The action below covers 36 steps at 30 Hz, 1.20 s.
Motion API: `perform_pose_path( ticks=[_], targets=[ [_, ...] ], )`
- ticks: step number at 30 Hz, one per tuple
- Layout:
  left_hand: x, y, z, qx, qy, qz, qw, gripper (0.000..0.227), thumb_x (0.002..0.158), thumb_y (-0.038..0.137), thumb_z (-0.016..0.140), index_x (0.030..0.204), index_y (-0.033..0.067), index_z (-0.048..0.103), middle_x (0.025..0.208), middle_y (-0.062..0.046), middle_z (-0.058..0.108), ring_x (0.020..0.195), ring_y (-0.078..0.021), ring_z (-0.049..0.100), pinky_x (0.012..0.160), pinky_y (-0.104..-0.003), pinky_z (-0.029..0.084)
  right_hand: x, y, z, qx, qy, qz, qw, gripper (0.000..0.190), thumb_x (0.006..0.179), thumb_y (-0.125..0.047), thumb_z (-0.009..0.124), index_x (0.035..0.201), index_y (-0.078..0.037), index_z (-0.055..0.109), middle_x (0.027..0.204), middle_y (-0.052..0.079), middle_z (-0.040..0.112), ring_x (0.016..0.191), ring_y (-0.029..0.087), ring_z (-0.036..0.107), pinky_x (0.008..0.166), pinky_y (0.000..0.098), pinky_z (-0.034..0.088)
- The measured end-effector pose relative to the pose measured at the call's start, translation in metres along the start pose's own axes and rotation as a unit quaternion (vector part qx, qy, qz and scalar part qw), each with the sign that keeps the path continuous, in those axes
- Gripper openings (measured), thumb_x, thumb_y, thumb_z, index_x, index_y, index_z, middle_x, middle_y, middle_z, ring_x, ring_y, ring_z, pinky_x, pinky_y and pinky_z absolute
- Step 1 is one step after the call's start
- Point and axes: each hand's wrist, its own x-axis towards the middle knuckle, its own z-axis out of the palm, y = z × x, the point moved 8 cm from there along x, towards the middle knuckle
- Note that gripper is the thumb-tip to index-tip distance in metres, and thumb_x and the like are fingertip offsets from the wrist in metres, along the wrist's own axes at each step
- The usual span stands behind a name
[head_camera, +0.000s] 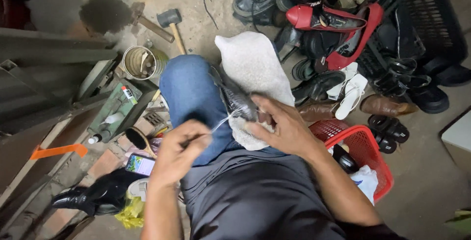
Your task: The person sits on the floor and sews a black sandal using a needle and thread. They repeatedly pass the needle through the sole and strap, pulling the thread tight to secure the stitching. The person occasionally adjusts the sandal's position on their lap during the process.
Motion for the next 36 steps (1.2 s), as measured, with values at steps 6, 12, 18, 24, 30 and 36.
perform_pose_path(
  ticks=[6,12,18,24,30,36],
  targets=[
    [-0.072,-0.046,-0.097,0.165,0.091,-0.113,0.975,0.013,0.094,0.019,0.058,0.091,0.0133,0.07,0.09,0.0,0.073,0.087,-0.014,0.067,0.087,-0.035,0.054,-0.027,0.097,-0.043,0.08,0.189,0.25,0.946,0.035,0.099,-0.022,0.075,0.067,-0.018,0.059,0.068,-0.004,0.059,0.063,0.006,0.05,0.061,0.0258,0.043],
    [-0.055,-0.038,-0.08,0.296,0.171,-0.081,0.936,0.027,0.099,0.021,0.064,0.119,0.0047,0.069,0.114,-0.009,0.068,0.086,-0.0196,0.07,0.071,-0.033,0.059,0.003,0.047,-0.064,-0.238,0.115,0.048,0.963,0.038,0.104,-0.03,0.067,0.129,-0.002,0.064,0.132,0.022,0.061,0.127,0.038,0.053,0.106,0.0518,0.042],
    [-0.006,0.011,0.007,0.214,0.117,0.075,0.967,0.038,0.087,0.0,0.074,0.124,0.001,0.067,0.116,-0.026,0.071,0.067,-0.0375,0.075,0.055,-0.046,0.06,0.012,-0.02,0.01,-0.186,0.074,-0.128,0.971,0.052,0.085,-0.012,0.083,0.134,-0.01,0.067,0.139,0.016,0.061,0.136,0.047,0.049,0.114,0.0575,0.04],
    [-0.008,-0.026,0.024,0.148,0.089,0.047,0.984,0.028,0.089,0.0,0.068,0.113,0.0104,0.078,0.093,-0.012,0.082,0.091,-0.0336,0.078,0.077,-0.042,0.063,0.014,-0.024,0.015,0.128,-0.005,-0.083,0.988,0.026,0.097,-0.013,0.063,0.073,-0.003,0.063,0.126,0.017,0.071,0.131,0.044,0.057,0.113,0.0566,0.039],
    [-0.007,-0.029,0.031,0.161,0.103,0.076,0.979,0.032,0.087,-0.002,0.066,0.115,0.0091,0.078,0.1,-0.014,0.081,0.099,-0.0346,0.076,0.084,-0.044,0.061,0.013,-0.024,0.007,0.307,-0.028,-0.038,0.951,0.027,0.093,-0.016,0.065,0.099,0.01,0.071,0.077,0.019,0.067,0.062,0.021,0.063,0.057,0.0317,0.051],
    [-0.001,-0.014,0.036,0.177,0.088,0.092,0.976,0.034,0.089,-0.002,0.063,0.119,0.0064,0.076,0.095,-0.017,0.08,0.094,-0.0402,0.075,0.078,-0.048,0.061,0.012,-0.008,0.024,-0.095,-0.085,-0.1,0.987,0.035,0.093,-0.039,0.075,0.093,-0.006,0.065,0.072,0.01,0.056,0.069,0.032,0.062,0.062,0.0442,0.051]
  ],
)
